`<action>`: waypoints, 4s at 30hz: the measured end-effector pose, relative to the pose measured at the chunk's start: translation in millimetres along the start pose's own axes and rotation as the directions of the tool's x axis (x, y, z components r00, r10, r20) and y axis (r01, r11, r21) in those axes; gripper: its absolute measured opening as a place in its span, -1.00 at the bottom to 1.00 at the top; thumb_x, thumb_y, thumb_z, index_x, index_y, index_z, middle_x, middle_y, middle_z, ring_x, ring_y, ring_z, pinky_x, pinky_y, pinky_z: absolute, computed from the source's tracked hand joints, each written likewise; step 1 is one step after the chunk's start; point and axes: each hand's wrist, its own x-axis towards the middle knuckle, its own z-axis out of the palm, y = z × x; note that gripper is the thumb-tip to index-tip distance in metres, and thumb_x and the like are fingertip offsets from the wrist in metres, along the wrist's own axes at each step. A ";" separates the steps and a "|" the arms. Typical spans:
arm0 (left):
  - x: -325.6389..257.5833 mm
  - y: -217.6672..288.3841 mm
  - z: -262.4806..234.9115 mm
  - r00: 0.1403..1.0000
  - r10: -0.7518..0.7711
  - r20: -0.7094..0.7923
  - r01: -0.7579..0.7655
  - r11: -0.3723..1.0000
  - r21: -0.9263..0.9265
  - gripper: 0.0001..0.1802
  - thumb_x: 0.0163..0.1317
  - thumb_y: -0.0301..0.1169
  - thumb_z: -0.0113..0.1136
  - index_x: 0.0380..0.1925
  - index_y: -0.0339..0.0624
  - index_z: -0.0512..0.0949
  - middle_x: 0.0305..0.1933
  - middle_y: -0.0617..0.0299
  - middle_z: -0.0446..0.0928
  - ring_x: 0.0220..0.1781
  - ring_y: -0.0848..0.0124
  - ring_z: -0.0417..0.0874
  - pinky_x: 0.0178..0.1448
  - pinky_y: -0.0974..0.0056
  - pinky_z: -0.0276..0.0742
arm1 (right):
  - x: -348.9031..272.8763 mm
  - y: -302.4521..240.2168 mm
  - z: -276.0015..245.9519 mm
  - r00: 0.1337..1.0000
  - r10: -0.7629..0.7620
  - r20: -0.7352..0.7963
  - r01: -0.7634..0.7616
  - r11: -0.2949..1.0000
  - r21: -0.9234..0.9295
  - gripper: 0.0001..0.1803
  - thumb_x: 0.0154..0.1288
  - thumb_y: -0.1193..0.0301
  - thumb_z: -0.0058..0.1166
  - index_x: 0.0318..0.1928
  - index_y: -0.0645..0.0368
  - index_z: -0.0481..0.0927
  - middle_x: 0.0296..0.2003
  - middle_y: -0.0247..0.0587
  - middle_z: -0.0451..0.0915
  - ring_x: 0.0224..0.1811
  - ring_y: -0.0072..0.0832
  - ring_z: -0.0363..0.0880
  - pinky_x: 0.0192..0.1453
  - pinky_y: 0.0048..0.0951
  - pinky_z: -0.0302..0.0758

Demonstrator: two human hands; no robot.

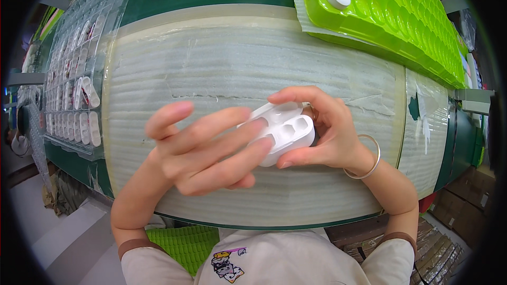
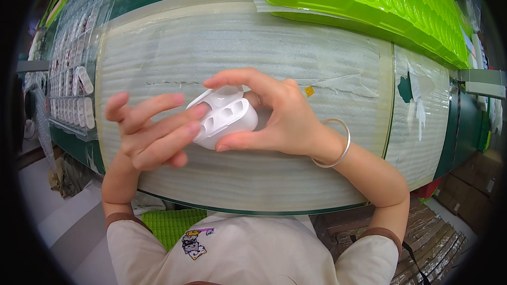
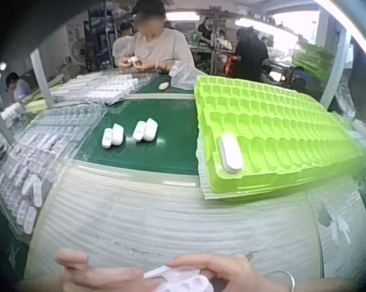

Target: The person assembles small electronic earbuds into charging cases on a factory assembly line. They pick up pink and white earbuds from green trays, place them into corresponding cases, and close the lids. The person also handles bubble wrap and plastic packaging trays during the process.

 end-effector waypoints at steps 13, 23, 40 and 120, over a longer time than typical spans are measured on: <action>5.3 4.1 23.2 0.965 -0.259 -0.033 0.233 0.912 -0.339 -0.21 -0.11 0.02 0.37 0.08 -0.06 0.29 0.09 0.11 0.47 0.12 0.20 0.44 0.35 -0.05 -0.05 | 2.8 8.6 2.2 0.995 -0.051 -0.089 0.053 0.998 0.020 -0.55 0.14 0.40 0.17 0.06 0.23 0.45 -0.18 -0.16 0.62 -0.32 -0.59 0.63 -0.26 -0.57 0.53; 4.0 -5.0 22.8 0.910 -0.394 0.129 0.383 0.681 -0.624 -0.04 -0.20 -0.18 0.46 0.20 -0.15 0.14 0.12 0.05 0.45 0.21 0.15 0.41 0.40 -0.07 -0.18 | 0.3 5.1 -5.8 1.000 -0.024 0.018 0.018 0.951 0.309 -0.47 0.24 0.41 0.08 0.20 0.23 0.27 0.13 -0.09 0.38 0.08 -0.35 0.47 0.00 -0.41 0.52; -1.9 -12.5 26.4 0.922 -0.333 0.200 0.364 0.560 -0.744 -0.12 -0.10 -0.29 0.39 0.22 -0.23 0.15 -0.11 0.18 0.61 0.13 0.27 0.50 0.40 -0.05 -0.14 | -1.1 12.4 -1.6 0.948 -0.305 0.088 0.316 0.931 -0.184 -0.05 -0.12 0.71 0.33 0.27 0.17 0.05 0.21 -0.13 0.20 0.11 -0.26 0.45 0.06 -0.34 0.54; 0.6 0.2 15.6 0.958 0.087 -0.275 -0.101 0.994 -0.038 -0.52 0.24 0.16 -0.18 -0.28 0.20 0.66 0.03 0.43 0.46 0.08 0.37 0.37 0.32 0.03 0.01 | 0.2 7.1 1.5 0.995 -0.104 0.001 0.103 0.986 0.130 -0.35 -0.01 0.55 0.32 0.10 0.29 0.29 0.09 -0.10 0.39 0.09 -0.35 0.49 0.13 -0.37 0.50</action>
